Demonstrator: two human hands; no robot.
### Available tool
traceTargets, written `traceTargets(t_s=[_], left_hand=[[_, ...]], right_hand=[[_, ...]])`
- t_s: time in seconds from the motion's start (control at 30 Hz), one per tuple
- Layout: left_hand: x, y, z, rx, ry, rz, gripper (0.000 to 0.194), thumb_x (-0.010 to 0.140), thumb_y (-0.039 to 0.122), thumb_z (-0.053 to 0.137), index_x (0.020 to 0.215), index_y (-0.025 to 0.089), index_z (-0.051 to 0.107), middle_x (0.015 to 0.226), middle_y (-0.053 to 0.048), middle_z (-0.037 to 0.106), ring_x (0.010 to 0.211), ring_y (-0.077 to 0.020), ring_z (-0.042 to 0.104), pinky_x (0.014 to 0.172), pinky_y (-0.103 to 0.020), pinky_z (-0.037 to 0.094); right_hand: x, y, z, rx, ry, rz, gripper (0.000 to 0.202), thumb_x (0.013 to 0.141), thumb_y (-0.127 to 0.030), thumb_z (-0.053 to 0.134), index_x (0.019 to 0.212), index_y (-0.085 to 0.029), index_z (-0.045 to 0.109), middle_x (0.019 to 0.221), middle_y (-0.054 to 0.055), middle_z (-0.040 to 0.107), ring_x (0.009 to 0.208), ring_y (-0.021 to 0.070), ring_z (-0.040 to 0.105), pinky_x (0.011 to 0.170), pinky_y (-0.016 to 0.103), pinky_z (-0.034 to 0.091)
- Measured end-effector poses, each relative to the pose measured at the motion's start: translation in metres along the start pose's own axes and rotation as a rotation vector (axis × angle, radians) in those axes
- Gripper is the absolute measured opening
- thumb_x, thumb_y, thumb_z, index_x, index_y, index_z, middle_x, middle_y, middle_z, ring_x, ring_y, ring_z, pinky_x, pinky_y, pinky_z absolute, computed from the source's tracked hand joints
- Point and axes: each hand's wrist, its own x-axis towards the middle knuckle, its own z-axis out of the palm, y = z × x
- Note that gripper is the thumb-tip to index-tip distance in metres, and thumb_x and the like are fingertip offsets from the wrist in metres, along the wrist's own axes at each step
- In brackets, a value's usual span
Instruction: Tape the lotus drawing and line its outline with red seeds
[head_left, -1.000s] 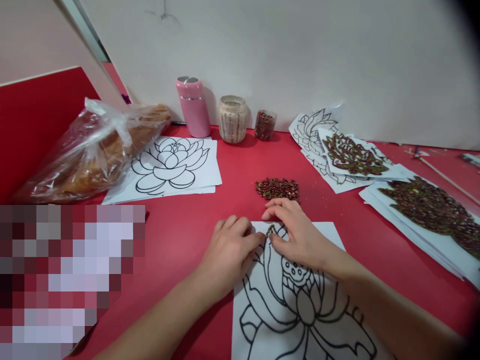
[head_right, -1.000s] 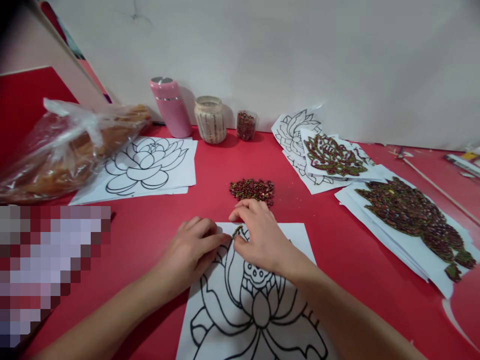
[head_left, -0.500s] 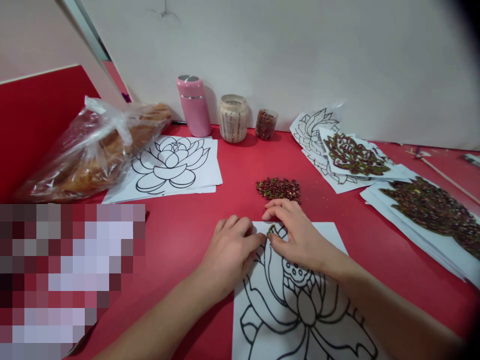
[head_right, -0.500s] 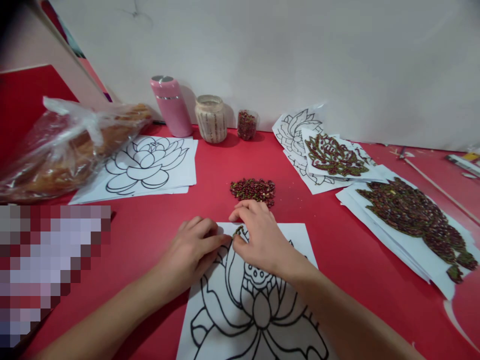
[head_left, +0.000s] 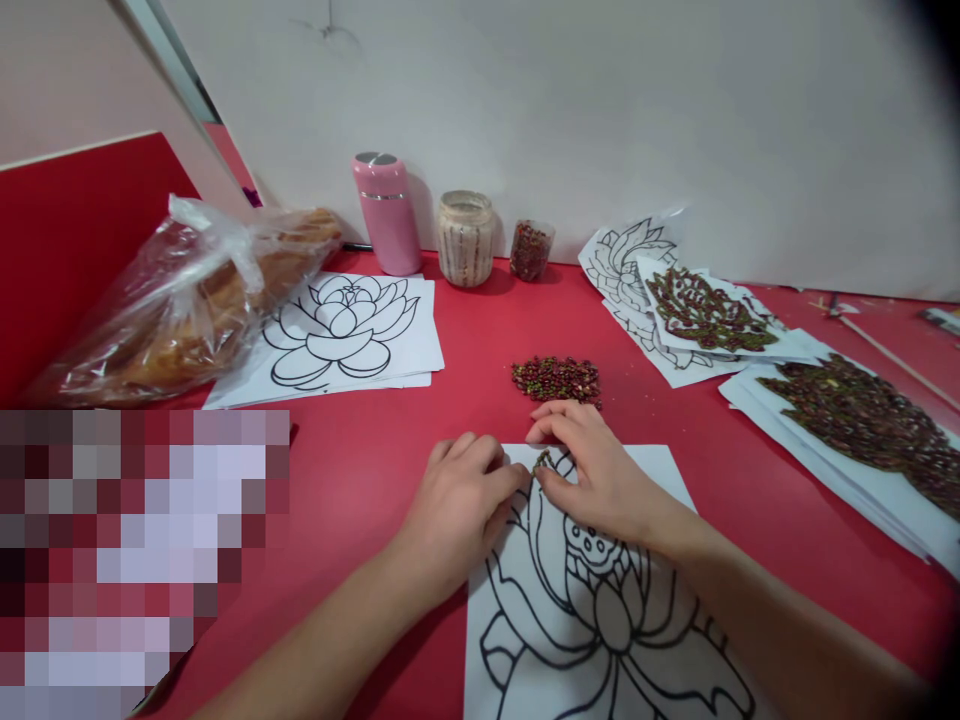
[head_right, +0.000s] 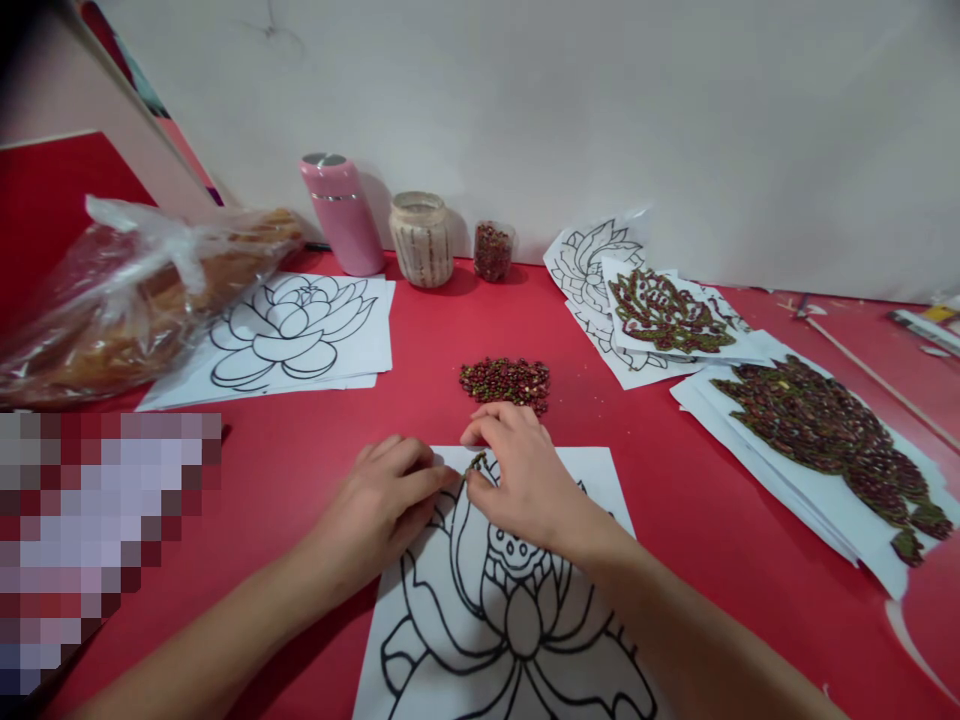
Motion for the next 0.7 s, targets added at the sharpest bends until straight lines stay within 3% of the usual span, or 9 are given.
traceTargets(t_s=[0.23, 0.57, 0.7], left_hand=[[0.0007, -0.0002, -0.0006, 0.005, -0.024, -0.005, 0.028, 0.076, 0.009, 0.043, 0.091, 0.023, 0.061, 0.082, -0.004, 0.052, 0.076, -0.0184, 0.042, 0.063, -0.031, 0.031], [-0.0005, 0.0001, 0.0007, 0.002, -0.019, -0.008, 0.024, 0.077, 0.011, 0.044, 0.088, 0.022, 0.062, 0.081, -0.004, 0.052, 0.077, -0.0188, 0.042, 0.062, -0.031, 0.031], [-0.0001, -0.0017, 0.0028, -0.007, 0.005, 0.000, 0.025, 0.077, 0.010, 0.044, 0.089, 0.022, 0.062, 0.081, -0.004, 0.052, 0.076, -0.0186, 0.042, 0.062, -0.031, 0.031]], right_hand=[[-0.0008, 0.0021, -0.0017, 0.084, 0.025, 0.011, 0.018, 0.073, -0.015, 0.050, 0.090, -0.022, 0.050, 0.103, 0.006, 0.048, 0.107, 0.0200, 0.040, 0.088, 0.036, 0.037], [-0.0014, -0.0005, 0.0057, 0.009, 0.011, 0.035, 0.019, 0.070, -0.016, 0.053, 0.088, -0.020, 0.050, 0.105, 0.006, 0.048, 0.104, 0.0217, 0.042, 0.088, 0.039, 0.035], [0.0012, 0.0017, 0.0011, 0.020, 0.060, 0.012, 0.019, 0.070, -0.018, 0.054, 0.089, -0.021, 0.052, 0.106, 0.006, 0.050, 0.107, 0.0224, 0.042, 0.088, 0.040, 0.036]])
